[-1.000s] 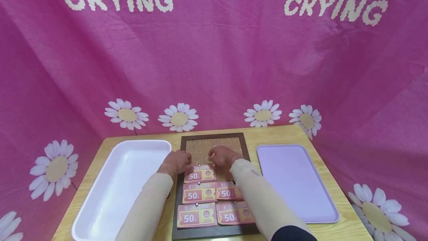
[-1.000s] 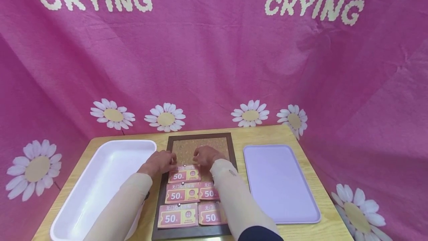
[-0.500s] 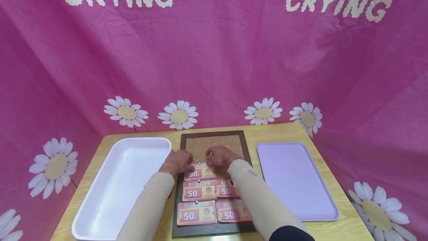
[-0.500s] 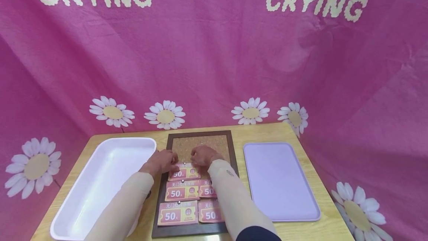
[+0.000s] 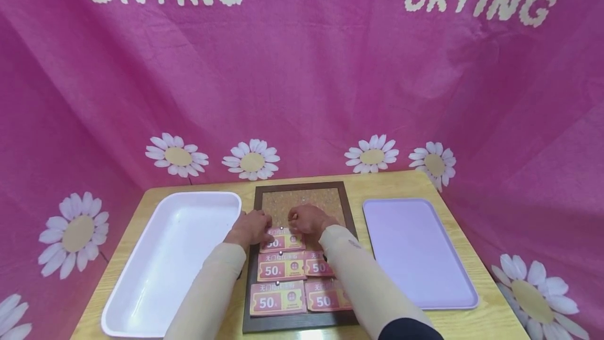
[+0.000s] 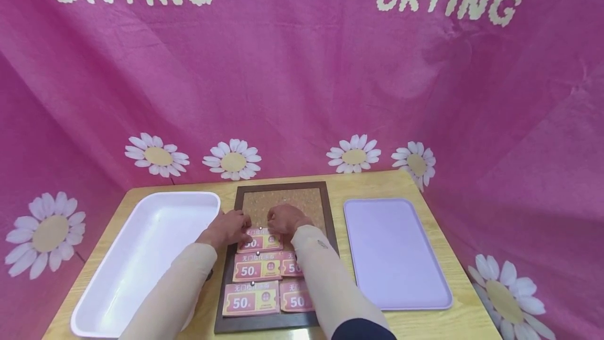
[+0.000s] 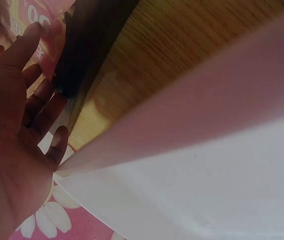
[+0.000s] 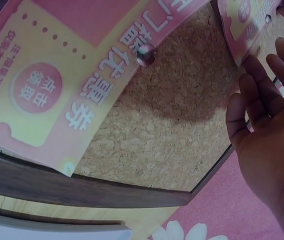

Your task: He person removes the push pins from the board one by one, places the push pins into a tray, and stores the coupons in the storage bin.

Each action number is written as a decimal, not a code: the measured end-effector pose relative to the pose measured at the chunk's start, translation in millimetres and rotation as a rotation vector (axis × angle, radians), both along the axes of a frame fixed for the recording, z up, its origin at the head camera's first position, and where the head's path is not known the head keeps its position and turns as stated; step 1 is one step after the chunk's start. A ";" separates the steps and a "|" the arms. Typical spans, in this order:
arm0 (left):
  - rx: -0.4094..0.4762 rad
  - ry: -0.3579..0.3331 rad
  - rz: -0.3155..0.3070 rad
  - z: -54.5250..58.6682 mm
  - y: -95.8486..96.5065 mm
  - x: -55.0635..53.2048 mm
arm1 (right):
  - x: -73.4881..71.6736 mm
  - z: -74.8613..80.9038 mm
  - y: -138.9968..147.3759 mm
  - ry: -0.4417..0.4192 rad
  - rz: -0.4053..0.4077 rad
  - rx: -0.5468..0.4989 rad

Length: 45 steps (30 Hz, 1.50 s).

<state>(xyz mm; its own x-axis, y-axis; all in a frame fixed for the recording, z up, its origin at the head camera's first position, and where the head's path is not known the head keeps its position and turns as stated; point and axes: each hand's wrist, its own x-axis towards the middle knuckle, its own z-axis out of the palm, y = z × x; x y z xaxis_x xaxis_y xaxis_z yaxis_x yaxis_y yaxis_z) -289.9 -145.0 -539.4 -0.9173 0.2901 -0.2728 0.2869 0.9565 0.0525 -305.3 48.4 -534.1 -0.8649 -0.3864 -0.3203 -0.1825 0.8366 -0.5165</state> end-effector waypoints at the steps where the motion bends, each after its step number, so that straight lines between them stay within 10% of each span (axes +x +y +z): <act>1: 0.000 0.005 -0.003 -0.4 -0.3 0.3 | 0.1 -0.7 -0.9 0.005 0.000 -0.001; 45: 0.020 0.055 -0.027 -3.4 -4.9 0.9 | -4.4 -20.8 -22.1 0.173 0.108 0.050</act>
